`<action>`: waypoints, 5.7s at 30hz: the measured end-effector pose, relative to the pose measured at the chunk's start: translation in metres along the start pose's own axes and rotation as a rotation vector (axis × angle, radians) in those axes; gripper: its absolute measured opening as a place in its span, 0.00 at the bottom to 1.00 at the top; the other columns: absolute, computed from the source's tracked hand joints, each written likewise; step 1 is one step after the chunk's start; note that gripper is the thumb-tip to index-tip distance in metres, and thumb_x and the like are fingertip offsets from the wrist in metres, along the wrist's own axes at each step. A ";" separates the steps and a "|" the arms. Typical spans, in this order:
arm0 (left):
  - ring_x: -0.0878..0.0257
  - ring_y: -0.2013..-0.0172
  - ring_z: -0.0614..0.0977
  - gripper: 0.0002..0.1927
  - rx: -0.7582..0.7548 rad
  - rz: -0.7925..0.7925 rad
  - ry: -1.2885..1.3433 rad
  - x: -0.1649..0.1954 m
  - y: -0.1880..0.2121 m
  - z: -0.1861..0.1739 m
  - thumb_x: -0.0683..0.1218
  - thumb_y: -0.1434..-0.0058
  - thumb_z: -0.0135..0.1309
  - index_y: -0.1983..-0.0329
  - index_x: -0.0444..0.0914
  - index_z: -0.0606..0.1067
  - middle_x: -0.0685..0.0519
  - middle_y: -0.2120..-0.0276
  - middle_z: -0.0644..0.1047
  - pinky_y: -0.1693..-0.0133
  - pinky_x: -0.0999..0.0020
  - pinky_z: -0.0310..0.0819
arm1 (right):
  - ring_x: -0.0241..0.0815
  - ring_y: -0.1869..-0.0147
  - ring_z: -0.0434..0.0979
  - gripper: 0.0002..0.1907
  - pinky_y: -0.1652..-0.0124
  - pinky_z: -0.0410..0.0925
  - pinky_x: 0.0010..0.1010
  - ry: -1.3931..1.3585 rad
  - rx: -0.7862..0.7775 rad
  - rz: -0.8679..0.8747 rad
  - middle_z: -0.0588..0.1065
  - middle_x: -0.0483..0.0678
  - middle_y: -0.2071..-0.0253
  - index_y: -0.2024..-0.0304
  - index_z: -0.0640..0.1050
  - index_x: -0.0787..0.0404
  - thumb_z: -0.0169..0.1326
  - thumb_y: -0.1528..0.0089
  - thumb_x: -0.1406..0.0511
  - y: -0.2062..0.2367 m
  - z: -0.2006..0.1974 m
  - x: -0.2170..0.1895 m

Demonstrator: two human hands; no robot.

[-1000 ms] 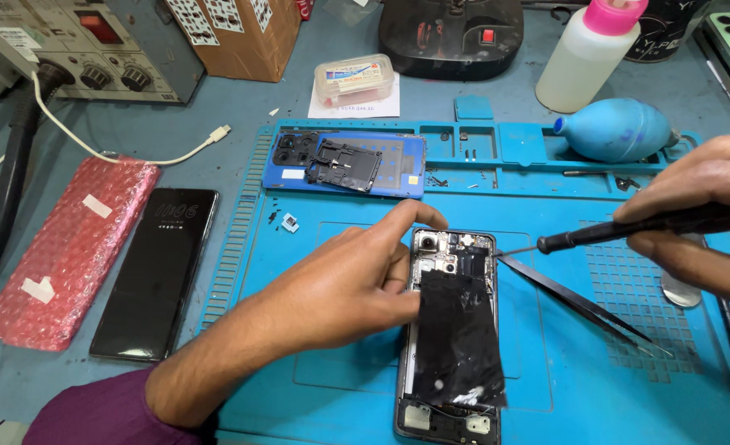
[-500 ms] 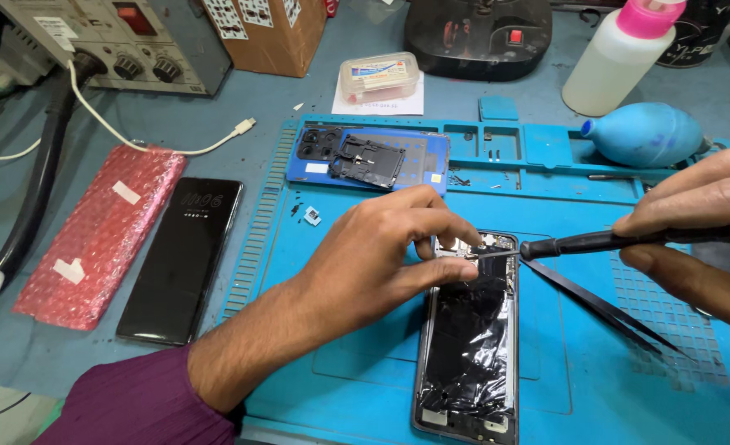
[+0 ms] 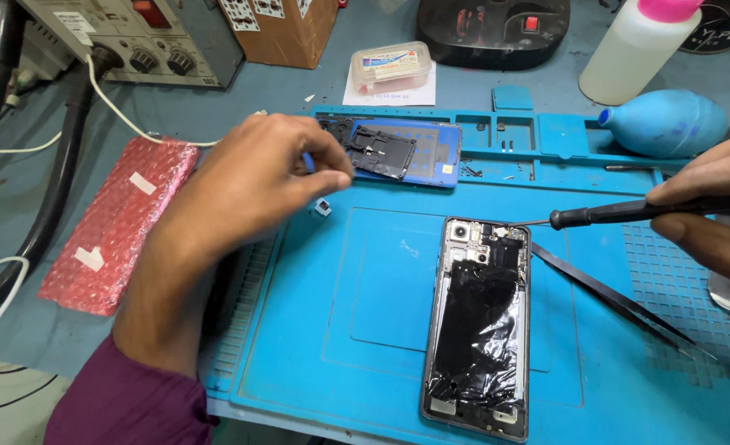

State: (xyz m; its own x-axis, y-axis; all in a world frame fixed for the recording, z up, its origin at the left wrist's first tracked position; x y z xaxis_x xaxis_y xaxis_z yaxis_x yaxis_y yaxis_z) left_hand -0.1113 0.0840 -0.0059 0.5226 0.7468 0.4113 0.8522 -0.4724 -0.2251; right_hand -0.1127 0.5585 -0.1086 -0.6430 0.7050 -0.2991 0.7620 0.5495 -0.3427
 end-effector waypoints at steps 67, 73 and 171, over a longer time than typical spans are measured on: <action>0.51 0.40 0.76 0.24 -0.090 0.474 0.353 0.052 0.013 0.081 0.42 0.46 0.64 0.44 0.42 0.75 0.49 0.44 0.74 0.40 0.57 0.70 | 0.31 0.65 0.83 0.30 0.61 0.77 0.27 0.386 -0.848 0.752 0.80 0.37 0.69 0.38 0.75 0.36 0.65 0.43 0.50 -0.052 0.004 -0.137; 0.52 0.56 0.82 0.11 0.018 0.275 0.521 0.049 0.009 0.088 0.46 0.36 0.59 0.55 0.36 0.78 0.48 0.56 0.78 0.56 0.61 0.77 | 0.33 0.68 0.80 0.30 0.63 0.77 0.28 0.270 -0.617 0.722 0.79 0.39 0.69 0.40 0.80 0.37 0.69 0.45 0.58 -0.041 0.007 -0.122; 0.64 0.69 0.83 0.13 0.076 0.097 0.565 0.019 0.005 0.091 0.45 0.40 0.62 0.68 0.31 0.73 0.49 0.68 0.78 0.69 0.69 0.79 | 0.36 0.69 0.81 0.12 0.69 0.76 0.30 -0.079 -0.488 0.545 0.85 0.38 0.71 0.60 0.88 0.45 0.69 0.47 0.56 -0.071 0.031 -0.177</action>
State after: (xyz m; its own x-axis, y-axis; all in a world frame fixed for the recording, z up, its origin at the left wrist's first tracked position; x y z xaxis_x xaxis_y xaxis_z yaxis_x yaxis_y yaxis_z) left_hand -0.0948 0.1385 -0.0794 0.5215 0.3262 0.7884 0.8111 -0.4763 -0.3395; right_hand -0.0552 0.3813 -0.0587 -0.1524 0.9108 -0.3837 0.9109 0.2801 0.3031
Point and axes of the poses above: each hand's wrist, its own y-axis away from the middle knuckle, its own z-axis out of the palm, x = y × z, the point moved 2 cm from there along -y, towards the middle knuckle
